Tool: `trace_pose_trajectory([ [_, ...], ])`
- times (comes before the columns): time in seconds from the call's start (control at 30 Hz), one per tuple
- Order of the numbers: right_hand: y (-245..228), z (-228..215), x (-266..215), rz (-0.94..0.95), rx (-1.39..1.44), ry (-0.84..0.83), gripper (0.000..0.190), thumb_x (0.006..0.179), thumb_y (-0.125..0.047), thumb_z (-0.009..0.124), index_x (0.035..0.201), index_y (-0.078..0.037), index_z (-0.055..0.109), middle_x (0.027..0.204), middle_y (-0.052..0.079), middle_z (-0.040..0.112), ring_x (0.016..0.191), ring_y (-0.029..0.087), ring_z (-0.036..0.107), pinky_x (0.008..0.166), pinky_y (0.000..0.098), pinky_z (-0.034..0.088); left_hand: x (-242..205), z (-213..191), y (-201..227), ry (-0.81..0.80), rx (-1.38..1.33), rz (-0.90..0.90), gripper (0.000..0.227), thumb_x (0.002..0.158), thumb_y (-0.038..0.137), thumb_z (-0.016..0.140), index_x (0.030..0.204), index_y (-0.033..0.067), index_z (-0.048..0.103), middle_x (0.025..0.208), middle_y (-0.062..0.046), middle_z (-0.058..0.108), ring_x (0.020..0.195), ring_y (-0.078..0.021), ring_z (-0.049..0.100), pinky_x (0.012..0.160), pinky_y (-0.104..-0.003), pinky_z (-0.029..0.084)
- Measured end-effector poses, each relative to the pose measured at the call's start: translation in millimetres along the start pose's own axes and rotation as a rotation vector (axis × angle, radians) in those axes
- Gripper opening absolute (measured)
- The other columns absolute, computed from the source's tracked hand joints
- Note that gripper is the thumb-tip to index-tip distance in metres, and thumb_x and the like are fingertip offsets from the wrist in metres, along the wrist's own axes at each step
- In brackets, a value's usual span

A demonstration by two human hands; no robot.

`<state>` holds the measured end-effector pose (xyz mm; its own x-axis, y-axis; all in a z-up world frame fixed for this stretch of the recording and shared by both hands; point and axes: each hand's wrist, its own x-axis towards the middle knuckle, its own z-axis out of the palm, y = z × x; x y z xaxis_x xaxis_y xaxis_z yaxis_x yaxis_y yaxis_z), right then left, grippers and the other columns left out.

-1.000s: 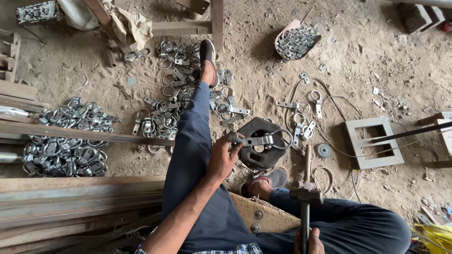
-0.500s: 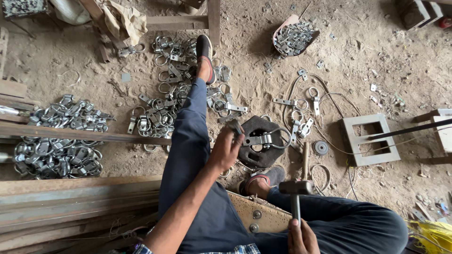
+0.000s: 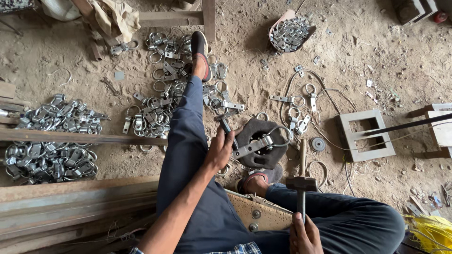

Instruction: The person sits on the ground and uses a hammer to strike metal parts placed on a small anvil. They repeatedly pick up metal pieces, position them on the anvil, and hit them with the hammer to shape or flatten them.

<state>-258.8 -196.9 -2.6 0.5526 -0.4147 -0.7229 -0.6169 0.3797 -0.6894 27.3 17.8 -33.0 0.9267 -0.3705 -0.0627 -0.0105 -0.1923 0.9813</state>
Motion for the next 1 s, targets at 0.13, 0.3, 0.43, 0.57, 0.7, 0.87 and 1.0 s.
trace_pose_trajectory([
  [0.13, -10, 8, -11, 0.008, 0.008, 0.002, 0.033, 0.102, -0.036, 0.052, 0.095, -0.004, 0.052, 0.048, 0.002, 0.035, 0.032, 0.012, 0.028, 0.031, 0.0298, 0.024, -14, 10, -1, 0.044, -0.028, 0.011, 0.053, 0.11, 0.043, 0.029, 0.149, 0.0076, 0.029, 0.127, -0.011, 0.073, 0.047, -0.0073, 0.043, 0.047, -0.027, 0.045],
  [0.3, -11, 8, -20, 0.017, 0.055, -0.005, 0.029, 0.1, -0.033, 0.054, 0.097, -0.005, 0.054, 0.05, 0.0, 0.036, 0.032, 0.011, 0.029, 0.03, 0.0281, 0.024, -23, 9, 0, 0.127, -0.018, -0.144, 0.053, 0.111, 0.045, 0.029, 0.133, 0.0112, 0.063, 0.073, -0.011, 0.05, 0.051, -0.0125, 0.039, 0.047, -0.035, 0.038],
  [0.43, -13, 10, -20, 0.009, 0.07, 0.006, 0.026, 0.1, -0.031, 0.055, 0.099, -0.005, 0.054, 0.05, 0.0, 0.036, 0.032, 0.01, 0.029, 0.029, 0.0273, 0.024, -34, 8, 0, 0.144, 0.062, 0.143, 0.052, 0.101, 0.054, 0.057, 0.105, 0.0028, 0.056, 0.077, -0.003, 0.056, 0.06, -0.014, 0.053, 0.054, -0.034, 0.05],
  [0.57, -14, 11, -19, 0.031, 0.084, 0.013, 0.027, 0.099, -0.032, 0.056, 0.101, -0.005, 0.055, 0.05, 0.0, 0.035, 0.032, 0.01, 0.028, 0.029, 0.0272, 0.023, -40, 18, -14, 0.033, 0.094, 0.032, 0.05, 0.083, 0.043, 0.083, 0.094, 0.0032, 0.055, 0.077, -0.006, 0.062, 0.063, -0.0135, 0.066, 0.055, -0.034, 0.055],
  [0.7, -16, 11, -20, 0.031, 0.058, 0.005, 0.03, 0.099, -0.033, 0.056, 0.101, -0.004, 0.055, 0.051, 0.0, 0.036, 0.032, 0.01, 0.029, 0.029, 0.0271, 0.024, -29, 16, -22, 0.131, -0.075, -0.37, 0.042, 0.078, 0.026, 0.086, 0.099, 0.0074, 0.054, 0.074, -0.008, 0.064, 0.056, -0.0197, 0.061, 0.05, -0.038, 0.05],
  [0.87, -28, 15, -28, 0.042, 0.037, 0.015, 0.031, 0.101, -0.035, 0.055, 0.099, -0.004, 0.054, 0.05, 0.001, 0.034, 0.031, 0.011, 0.028, 0.028, 0.028, 0.024, 18, 0, -35, 0.273, 0.023, -0.108, 0.041, 0.084, 0.028, 0.086, 0.095, 0.0054, 0.054, 0.078, -0.001, 0.067, 0.062, -0.0148, 0.065, 0.055, -0.032, 0.055],
  [1.0, -36, 17, -33, 0.05, -0.005, -0.011, 0.035, 0.101, -0.039, 0.054, 0.092, -0.006, 0.049, 0.05, 0.003, 0.034, 0.028, 0.014, 0.029, 0.025, 0.03, 0.024, 26, -3, -42, 0.189, 0.082, 0.102, 0.036, 0.086, 0.023, 0.088, 0.091, 0.0051, 0.057, 0.076, -0.004, 0.061, 0.065, -0.0166, 0.058, 0.059, -0.035, 0.05],
])
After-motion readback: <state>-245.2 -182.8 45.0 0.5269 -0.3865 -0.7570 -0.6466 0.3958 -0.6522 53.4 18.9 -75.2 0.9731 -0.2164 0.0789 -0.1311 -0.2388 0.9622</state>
